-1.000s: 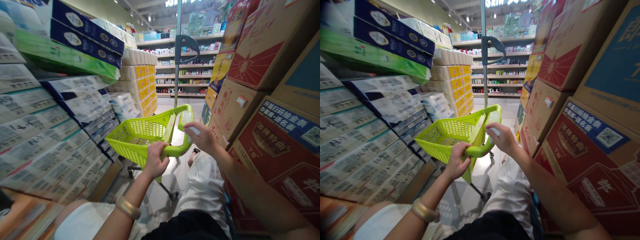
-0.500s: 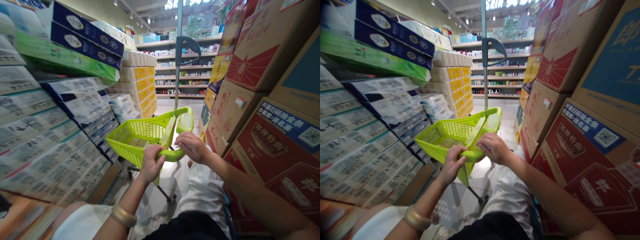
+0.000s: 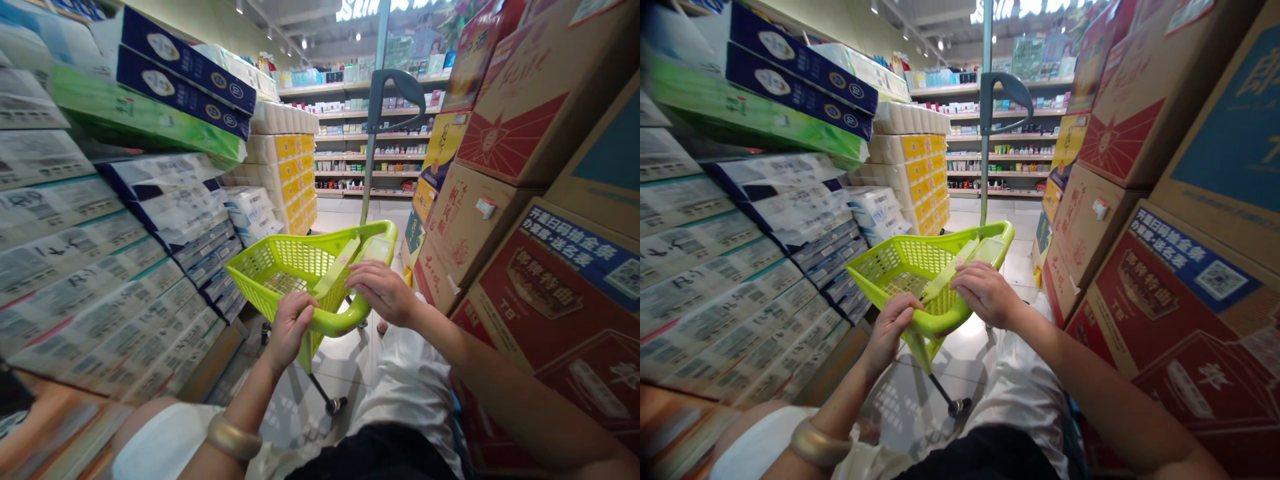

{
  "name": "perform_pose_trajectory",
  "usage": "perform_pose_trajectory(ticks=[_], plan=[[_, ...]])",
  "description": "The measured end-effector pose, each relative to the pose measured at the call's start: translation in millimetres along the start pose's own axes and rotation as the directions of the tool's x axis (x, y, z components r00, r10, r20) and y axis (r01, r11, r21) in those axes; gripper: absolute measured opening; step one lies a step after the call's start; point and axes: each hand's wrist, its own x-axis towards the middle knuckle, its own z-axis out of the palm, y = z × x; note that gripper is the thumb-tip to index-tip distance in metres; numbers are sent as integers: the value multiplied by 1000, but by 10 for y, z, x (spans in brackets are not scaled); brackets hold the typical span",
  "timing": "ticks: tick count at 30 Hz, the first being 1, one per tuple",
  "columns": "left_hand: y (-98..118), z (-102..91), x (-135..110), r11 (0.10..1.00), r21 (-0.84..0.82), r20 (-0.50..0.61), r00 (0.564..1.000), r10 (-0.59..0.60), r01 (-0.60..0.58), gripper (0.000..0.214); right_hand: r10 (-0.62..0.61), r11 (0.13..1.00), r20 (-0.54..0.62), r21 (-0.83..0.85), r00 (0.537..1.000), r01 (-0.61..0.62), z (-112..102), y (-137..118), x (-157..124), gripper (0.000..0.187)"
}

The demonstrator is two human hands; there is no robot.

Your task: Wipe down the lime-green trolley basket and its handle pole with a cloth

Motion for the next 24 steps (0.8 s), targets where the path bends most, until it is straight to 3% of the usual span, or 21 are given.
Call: perform_pose_trajectory(ticks=[4,7,11,14,16,18,22,24], plan=[[-59,-55,25,998,-58,-37,999,-20,18,44,58,995,-74,-79,996,-63,18,76,61,23],[-65,-113,48,997,-71,-17,1000,-15,14,47,13,997,-32,-74,999,-15,65,-64,56,20],[101,-124,48,988,133,-61,994,88,-79,40,-37,996,38,-77,999,40,41,-76,70,21],[345,-14,42,951,274,-70,983,167,-142,31,90,987,-51,-132,995,-96,-29,182,118,22],[498,95,46,914,364,-42,978,207,-178,33,251,943,-159,-183,955,-278,-43,330,148,25],[603,194,55,861,478,5,980,199,-177,37,326,904,-223,-210,919,-372,-12,362,169,26],[652,280,54,746,650,36,987,160,-144,35,193,963,-80,-175,978,-205,76,204,201,23],[633,271,38,718,677,39,982,185,-162,36,173,976,-11,-135,985,-173,66,198,225,23]])
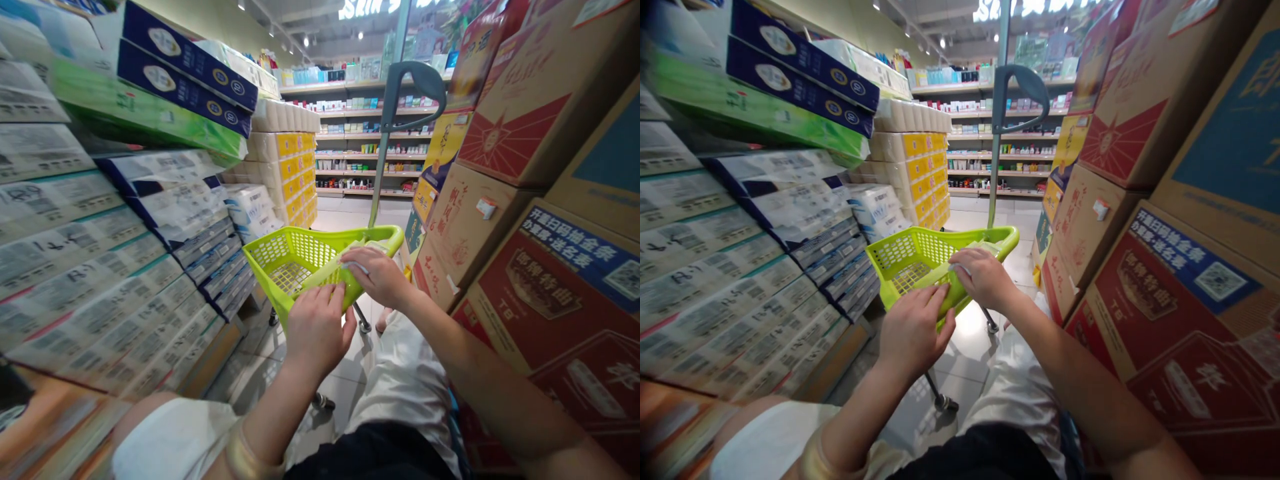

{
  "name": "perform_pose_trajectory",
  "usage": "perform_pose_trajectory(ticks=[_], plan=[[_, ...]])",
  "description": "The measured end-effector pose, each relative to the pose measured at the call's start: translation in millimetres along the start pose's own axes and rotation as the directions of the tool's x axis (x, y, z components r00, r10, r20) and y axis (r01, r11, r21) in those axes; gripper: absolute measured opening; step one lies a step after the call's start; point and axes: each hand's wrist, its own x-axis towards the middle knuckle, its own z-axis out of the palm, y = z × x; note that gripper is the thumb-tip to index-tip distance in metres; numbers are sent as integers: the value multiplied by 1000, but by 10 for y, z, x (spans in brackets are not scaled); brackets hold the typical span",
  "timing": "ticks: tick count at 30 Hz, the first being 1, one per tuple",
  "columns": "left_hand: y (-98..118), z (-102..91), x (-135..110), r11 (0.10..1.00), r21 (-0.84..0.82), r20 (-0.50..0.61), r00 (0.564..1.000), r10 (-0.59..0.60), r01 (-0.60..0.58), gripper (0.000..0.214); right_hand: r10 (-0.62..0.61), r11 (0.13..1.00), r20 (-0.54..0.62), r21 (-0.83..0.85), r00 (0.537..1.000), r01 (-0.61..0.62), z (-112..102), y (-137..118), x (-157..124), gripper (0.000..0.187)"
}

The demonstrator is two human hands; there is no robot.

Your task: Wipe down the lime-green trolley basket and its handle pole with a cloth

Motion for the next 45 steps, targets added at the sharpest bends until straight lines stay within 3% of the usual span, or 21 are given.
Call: perform_pose_trajectory(ticks=[5,7,10,12,15,17,19,23,26,33,40,42,45], plan=[[-41,10,-35,998,21,-50,997,58,-57,39,224,972,-43,-58,974,-226,-49,168,93,24],[-41,20,-36,998,31,-65,996,64,-62,38,172,983,-20,-62,985,-173,-31,115,100,24],[-52,31,-39,997,49,-87,994,66,-62,37,-1,1000,45,-26,999,2,2,-59,88,24],[-75,34,-49,996,55,-107,991,77,-72,36,-26,1000,85,-13,996,28,-9,-106,98,25],[-121,37,-68,994,50,-132,986,100,-94,36,133,989,104,-73,986,-126,-79,10,145,24],[-147,40,-76,994,41,-146,984,103,-99,36,282,953,63,-137,957,-272,-116,119,174,24],[-166,46,-77,995,33,-163,981,101,-97,35,337,929,20,-169,941,-329,-109,142,178,24],[-214,62,-71,994,34,-196,975,106,-101,33,117,988,48,-103,992,-111,11,-110,134,22],[-270,63,-73,993,34,-205,972,117,-112,33,14,999,92,-39,996,-11,65,-256,130,23],[-349,45,-93,993,2,-209,971,120,-122,32,297,942,-13,-158,955,-295,1,23,198,24],[-410,50,-116,994,17,-225,968,111,-110,31,18,999,17,-36,1000,-17,166,-309,130,23],[-436,43,-125,993,27,-227,966,122,-119,31,23,999,37,-41,999,-22,149,-287,139,23],[-452,39,-129,992,26,-228,965,130,-127,30,141,985,1,-96,990,-140,84,-109,167,25]])
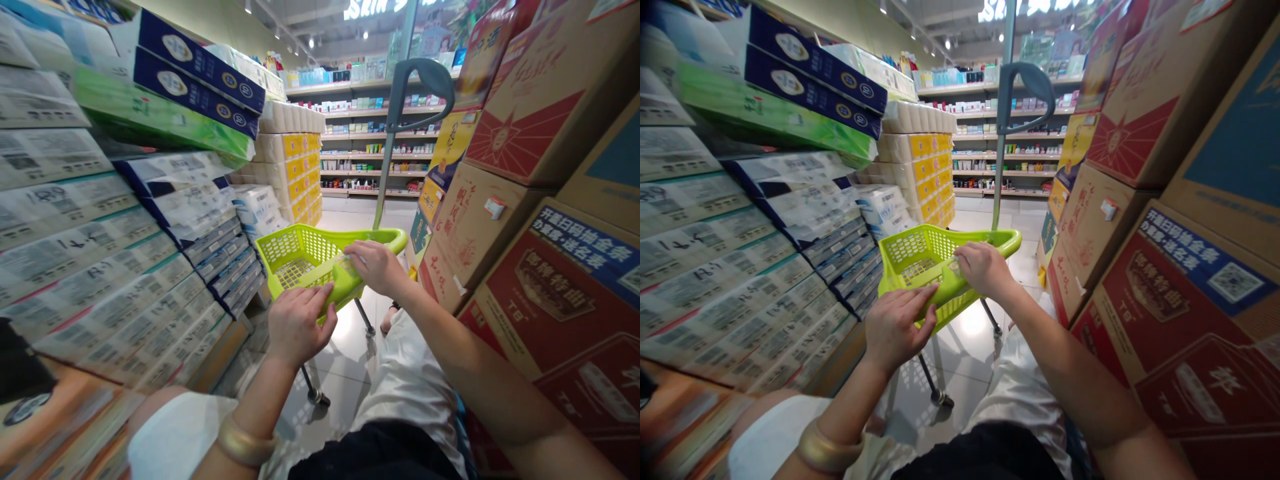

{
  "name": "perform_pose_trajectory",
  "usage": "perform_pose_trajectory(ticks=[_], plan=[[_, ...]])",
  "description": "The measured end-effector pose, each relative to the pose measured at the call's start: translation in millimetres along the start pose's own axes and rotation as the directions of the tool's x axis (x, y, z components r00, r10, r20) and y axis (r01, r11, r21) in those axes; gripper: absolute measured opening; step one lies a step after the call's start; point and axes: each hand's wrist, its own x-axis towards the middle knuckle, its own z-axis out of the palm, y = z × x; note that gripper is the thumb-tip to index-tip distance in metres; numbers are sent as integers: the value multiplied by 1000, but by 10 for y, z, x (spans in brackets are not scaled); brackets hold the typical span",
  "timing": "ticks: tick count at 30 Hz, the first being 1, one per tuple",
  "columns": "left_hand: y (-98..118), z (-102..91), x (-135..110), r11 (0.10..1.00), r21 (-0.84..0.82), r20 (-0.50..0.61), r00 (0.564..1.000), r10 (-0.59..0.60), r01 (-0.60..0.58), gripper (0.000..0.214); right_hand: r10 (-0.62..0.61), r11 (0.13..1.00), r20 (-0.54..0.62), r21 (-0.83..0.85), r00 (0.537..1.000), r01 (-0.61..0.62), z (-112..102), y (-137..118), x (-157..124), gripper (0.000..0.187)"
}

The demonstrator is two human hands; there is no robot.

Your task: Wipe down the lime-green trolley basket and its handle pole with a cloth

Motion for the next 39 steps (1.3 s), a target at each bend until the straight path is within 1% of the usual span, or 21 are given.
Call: perform_pose_trajectory(ticks=[2,4,9,11,12,14,16,18,20,21,23,26,28,29,32,36,38,39], plan=[[12,7,6,1000,-5,-1,1000,-12,12,30,84,996,-44,-24,995,-85,-12,88,21,25],[36,17,18,999,-16,-4,1000,-29,29,30,93,995,-72,-17,993,-95,7,63,7,24],[65,20,30,999,-10,2,999,-41,41,30,-54,997,-43,55,998,56,120,-339,-109,23],[50,7,21,1000,1,15,999,-31,31,30,-88,994,-21,69,996,89,135,-413,-125,24],[40,0,15,1000,2,20,999,-27,27,30,-93,993,-13,74,996,94,129,-401,-120,23],[19,-10,3,1000,-4,25,999,-20,21,30,-76,995,-9,68,997,77,97,-286,-91,23],[8,-10,-6,1000,-14,18,1000,-19,19,30,-7,999,-35,35,999,9,53,-109,-50,24],[8,-1,-10,999,-23,5,1000,-22,22,29,88,996,-75,-3,993,-88,21,38,-21,25],[18,13,-7,999,-33,-10,1000,-28,27,29,155,987,-114,-20,981,-158,21,84,-21,25],[24,18,-5,999,-38,-14,999,-30,30,29,160,986,-126,-19,979,-163,35,60,-32,24],[34,22,0,999,-42,-13,999,-35,34,29,120,993,-131,2,984,-121,84,-69,-69,23],[29,10,0,999,-22,7,999,-40,40,30,-3,999,-85,36,996,6,160,-326,-117,23],[11,-4,-6,999,-7,21,999,-39,39,30,-53,997,-55,54,997,56,175,-418,-119,23],[-1,-11,-10,999,-3,24,999,-36,36,30,-58,996,-42,60,997,60,168,-419,-110,23],[-34,-23,-22,1000,-12,14,1000,-24,24,31,-10,999,-23,46,1000,11,109,-260,-59,23],[-50,-22,-23,999,-26,-22,1000,-21,20,29,137,990,-82,-29,987,-140,37,25,-9,25],[-50,-20,-20,999,-27,-32,999,-23,22,28,181,982,-106,-42,978,-186,48,54,-15,25],[-51,-19,-20,999,-28,-33,999,-25,24,28,179,982,-114,-38,977,-185,66,31,-26,25]])
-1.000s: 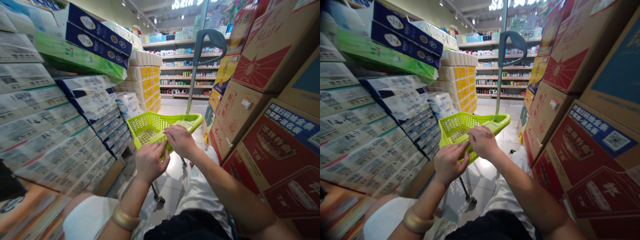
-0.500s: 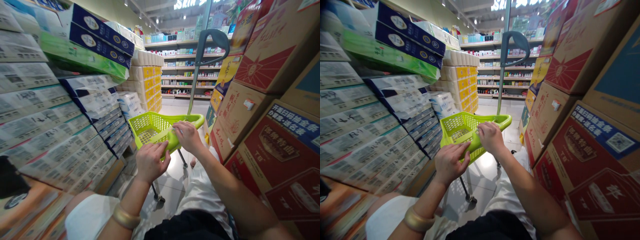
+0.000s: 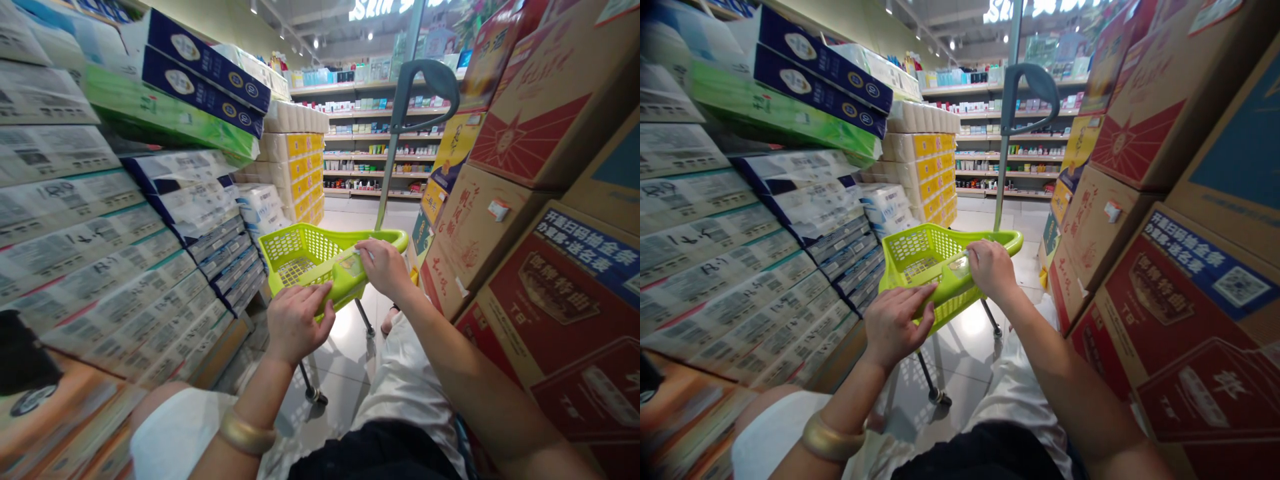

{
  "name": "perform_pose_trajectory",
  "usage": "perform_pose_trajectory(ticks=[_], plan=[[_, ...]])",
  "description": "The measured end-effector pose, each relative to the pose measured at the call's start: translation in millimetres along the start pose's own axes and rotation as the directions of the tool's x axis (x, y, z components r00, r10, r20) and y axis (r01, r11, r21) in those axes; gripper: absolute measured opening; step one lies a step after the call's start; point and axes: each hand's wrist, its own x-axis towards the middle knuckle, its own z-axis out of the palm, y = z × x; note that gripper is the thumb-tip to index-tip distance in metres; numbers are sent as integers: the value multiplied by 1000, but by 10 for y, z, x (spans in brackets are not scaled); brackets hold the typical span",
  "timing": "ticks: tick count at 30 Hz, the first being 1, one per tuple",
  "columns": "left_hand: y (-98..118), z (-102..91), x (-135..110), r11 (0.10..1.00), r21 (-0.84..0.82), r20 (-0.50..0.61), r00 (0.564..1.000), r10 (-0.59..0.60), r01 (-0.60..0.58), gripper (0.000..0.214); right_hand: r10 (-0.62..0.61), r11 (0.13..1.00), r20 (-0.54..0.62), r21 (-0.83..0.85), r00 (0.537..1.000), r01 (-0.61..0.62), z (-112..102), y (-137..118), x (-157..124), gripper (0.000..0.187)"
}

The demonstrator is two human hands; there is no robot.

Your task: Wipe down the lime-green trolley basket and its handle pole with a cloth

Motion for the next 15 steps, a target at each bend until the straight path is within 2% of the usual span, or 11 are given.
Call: perform_pose_trajectory(ticks=[5,8,10,15], plan=[[-44,-15,-15,1000,-4,31,999,-9,10,29,-162,985,26,67,986,160,86,-267,-123,23],[-89,-29,-29,1000,-9,51,999,-5,6,30,-232,970,72,89,970,225,69,-290,-109,24],[-109,-34,-34,1000,-12,53,999,-1,2,29,-210,976,71,74,975,205,34,-198,-57,24],[-116,-32,-28,1000,-21,30,1000,1,-1,28,-47,999,8,-6,999,47,3,17,29,26]])
